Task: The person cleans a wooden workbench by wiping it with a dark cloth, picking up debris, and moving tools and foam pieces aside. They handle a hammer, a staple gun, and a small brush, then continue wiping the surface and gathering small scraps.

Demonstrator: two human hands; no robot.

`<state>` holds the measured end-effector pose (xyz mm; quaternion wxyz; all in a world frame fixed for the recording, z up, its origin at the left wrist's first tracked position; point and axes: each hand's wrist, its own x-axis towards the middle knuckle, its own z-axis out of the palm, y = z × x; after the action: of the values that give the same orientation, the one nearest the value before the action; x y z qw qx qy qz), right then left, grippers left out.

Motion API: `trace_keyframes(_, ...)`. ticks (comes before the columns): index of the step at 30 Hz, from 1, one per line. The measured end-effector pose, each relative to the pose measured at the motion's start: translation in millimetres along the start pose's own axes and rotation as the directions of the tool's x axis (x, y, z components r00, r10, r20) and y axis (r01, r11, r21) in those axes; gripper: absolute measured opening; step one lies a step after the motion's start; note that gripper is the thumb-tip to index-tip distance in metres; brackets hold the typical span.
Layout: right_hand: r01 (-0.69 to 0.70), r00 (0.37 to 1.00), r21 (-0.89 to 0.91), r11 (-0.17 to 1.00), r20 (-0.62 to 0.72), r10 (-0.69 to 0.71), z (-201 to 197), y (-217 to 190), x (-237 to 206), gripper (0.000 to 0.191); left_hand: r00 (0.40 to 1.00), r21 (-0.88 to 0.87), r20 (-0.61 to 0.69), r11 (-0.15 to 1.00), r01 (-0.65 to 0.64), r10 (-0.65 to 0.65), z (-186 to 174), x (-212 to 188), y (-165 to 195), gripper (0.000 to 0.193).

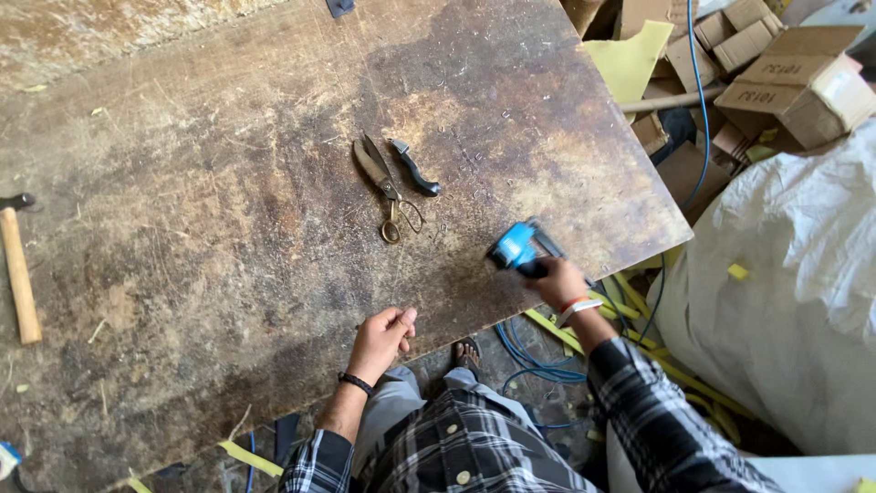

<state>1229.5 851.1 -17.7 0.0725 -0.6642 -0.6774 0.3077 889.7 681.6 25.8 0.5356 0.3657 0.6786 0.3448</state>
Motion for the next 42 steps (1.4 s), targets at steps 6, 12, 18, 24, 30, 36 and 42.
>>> trace_keyframes(6, -0.169, 0.984, -0.023, 0.985, -0.066, 0.167, -56.0, 32.5, 86.0, 0.049, 0.999, -0.02, -0.053, 1.0, -0.003, 0.002, 0.8, -9.9, 5.9, 0.015)
trace_keyframes(12, -0.192, 0.976, -0.185, 0.964, -0.137, 0.168, -82.5, 36.3, 144.8, 0.05, 0.987, -0.101, -0.09, 0.987, 0.127, -0.136, -15.9, -11.9, -8.7, 0.013)
trace_keyframes(18, -0.031, 0.95, -0.207, 0.978, -0.31, -0.035, -61.5, 33.5, 150.7, 0.054, 0.98, -0.154, -0.152, 0.983, 0.1, -0.124, -25.4, -21.1, -15.1, 0.016)
trace_keyframes(24, 0.411, 0.886, 0.145, 0.9, -0.296, -0.356, 25.2, -83.1, 104.1, 0.049, 0.961, -0.047, -0.265, 0.997, 0.063, -0.074, -36.7, -37.6, -9.9, 0.019)
trace_keyframes(30, 0.379, 0.903, 0.262, 0.887, 0.104, -0.417, 96.9, -219.6, 90.0, 0.07, 0.949, -0.037, -0.3, 0.995, 0.091, -0.098, -64.0, -74.1, -27.2, 0.019)
trace_keyframes(36, 0.298, 0.897, 0.177, 0.938, 0.285, -0.339, 126.1, -286.1, 113.9, 0.059, 0.902, 0.286, -0.373, 0.898, 0.335, -0.217, -122.1, -151.6, -70.3, 0.02)
trace_keyframes(42, 0.077, 0.919, 0.348, 0.934, 0.338, -0.202, 154.1, -329.9, 106.3, 0.024, 0.772, 0.239, -0.474, 0.782, 0.575, -0.423, -178.3, -248.6, -137.4, 0.049)
